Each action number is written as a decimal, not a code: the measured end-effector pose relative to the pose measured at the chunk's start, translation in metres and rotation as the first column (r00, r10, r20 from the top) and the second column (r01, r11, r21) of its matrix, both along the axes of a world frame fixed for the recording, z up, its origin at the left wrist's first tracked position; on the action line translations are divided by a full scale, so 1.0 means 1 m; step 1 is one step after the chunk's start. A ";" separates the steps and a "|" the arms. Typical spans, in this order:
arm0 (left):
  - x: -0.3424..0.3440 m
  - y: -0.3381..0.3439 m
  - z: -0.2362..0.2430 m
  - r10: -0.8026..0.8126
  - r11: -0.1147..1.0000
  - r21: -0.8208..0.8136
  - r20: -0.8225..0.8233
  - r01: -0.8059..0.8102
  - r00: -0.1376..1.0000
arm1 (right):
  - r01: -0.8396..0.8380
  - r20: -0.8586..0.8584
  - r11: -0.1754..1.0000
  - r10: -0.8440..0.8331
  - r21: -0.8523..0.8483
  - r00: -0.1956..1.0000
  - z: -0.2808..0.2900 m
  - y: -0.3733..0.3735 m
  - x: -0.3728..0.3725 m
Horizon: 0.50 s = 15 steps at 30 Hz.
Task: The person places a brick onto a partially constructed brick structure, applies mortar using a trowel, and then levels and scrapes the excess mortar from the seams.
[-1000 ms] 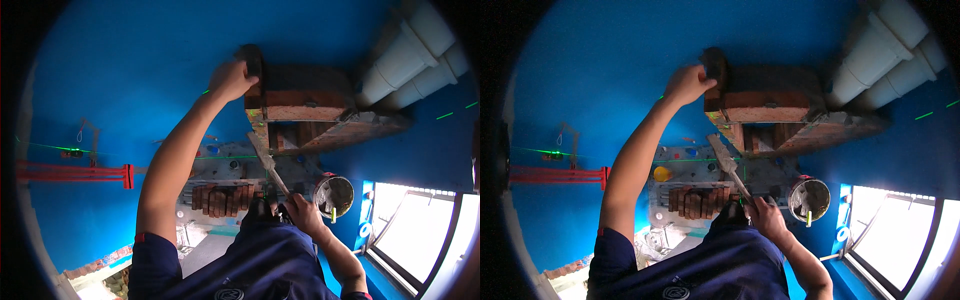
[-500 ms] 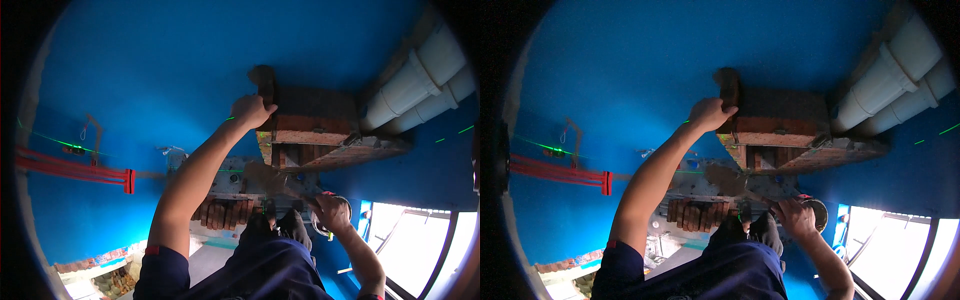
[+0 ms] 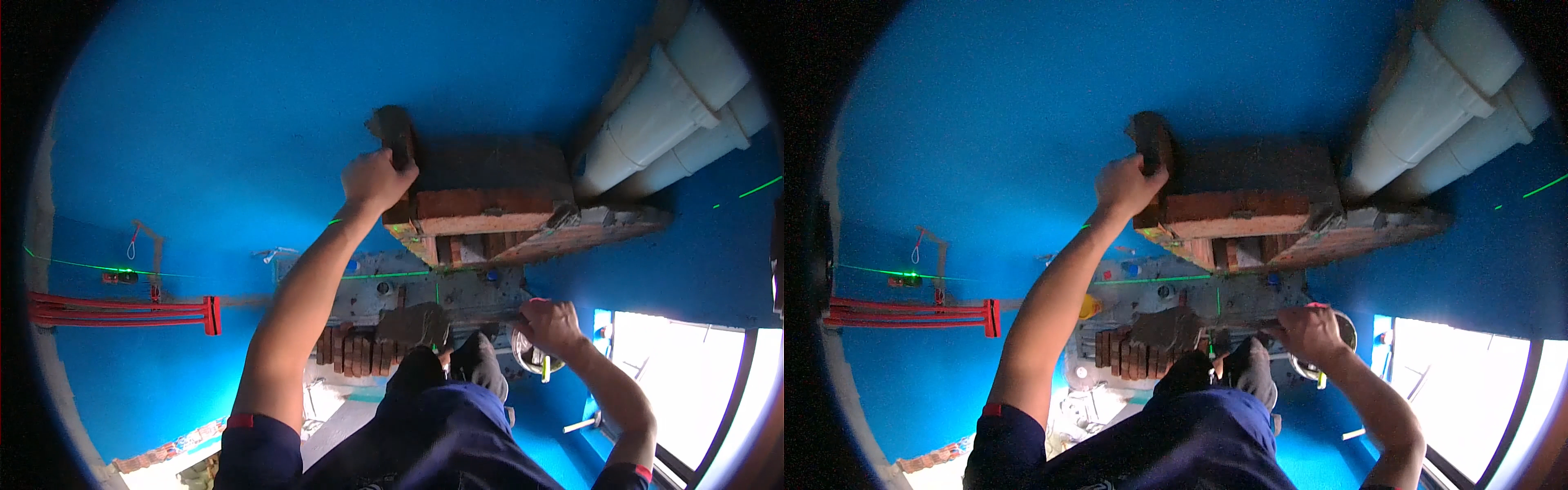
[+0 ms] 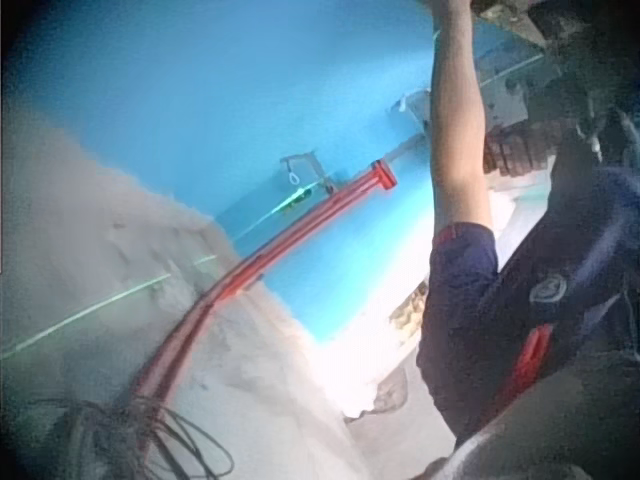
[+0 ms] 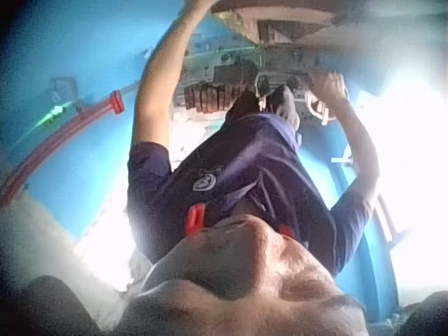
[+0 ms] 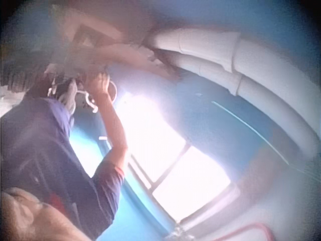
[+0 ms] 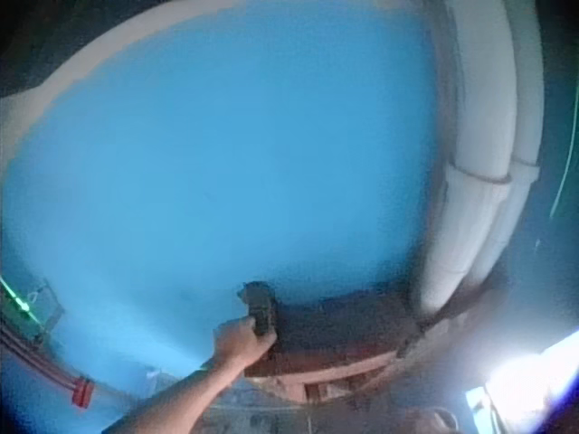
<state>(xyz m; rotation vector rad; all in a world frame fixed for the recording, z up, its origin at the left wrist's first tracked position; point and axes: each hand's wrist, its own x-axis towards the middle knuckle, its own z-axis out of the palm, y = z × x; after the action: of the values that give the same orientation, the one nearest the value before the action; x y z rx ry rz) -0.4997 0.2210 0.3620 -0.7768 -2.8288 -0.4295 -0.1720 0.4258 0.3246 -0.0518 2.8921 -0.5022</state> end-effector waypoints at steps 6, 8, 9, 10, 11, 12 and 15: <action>0.003 0.003 0.003 0.007 1.000 0.006 0.000 -0.007 1.000 | 0.052 0.016 0.998 -0.052 -0.042 0.999 -0.008 0.000 -0.014; 0.004 0.004 0.004 0.009 1.000 0.004 -0.007 -0.009 1.000 | 0.058 0.001 0.997 -0.058 -0.060 0.998 -0.005 -0.007 -0.024; 0.004 0.004 0.004 0.010 1.000 0.011 -0.017 -0.010 1.000 | 0.051 -0.019 0.998 -0.052 -0.047 0.998 -0.001 -0.009 -0.030; 0.003 0.004 0.005 0.012 1.000 0.019 -0.026 -0.011 1.000 | 0.045 -0.038 0.998 -0.047 -0.034 0.998 0.002 -0.012 -0.037; 0.003 0.004 0.005 0.010 1.000 0.021 -0.022 -0.010 1.000 | 0.040 -0.058 0.999 -0.041 -0.022 0.997 0.005 -0.013 -0.042; 0.002 0.003 0.004 0.011 1.000 0.023 -0.018 -0.010 1.000 | 0.014 -0.096 1.000 -0.016 -0.023 0.995 0.006 -0.013 -0.048; 0.001 0.001 0.003 0.003 0.999 0.041 0.003 -0.003 1.000 | -0.044 -0.151 0.998 0.039 -0.035 0.988 0.007 -0.013 -0.060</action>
<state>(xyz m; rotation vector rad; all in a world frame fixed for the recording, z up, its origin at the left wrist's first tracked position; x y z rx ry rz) -0.4989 0.2220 0.3650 -0.7646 -2.8143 -0.4870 -0.2318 0.4126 0.3320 -0.1622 3.0202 -0.5694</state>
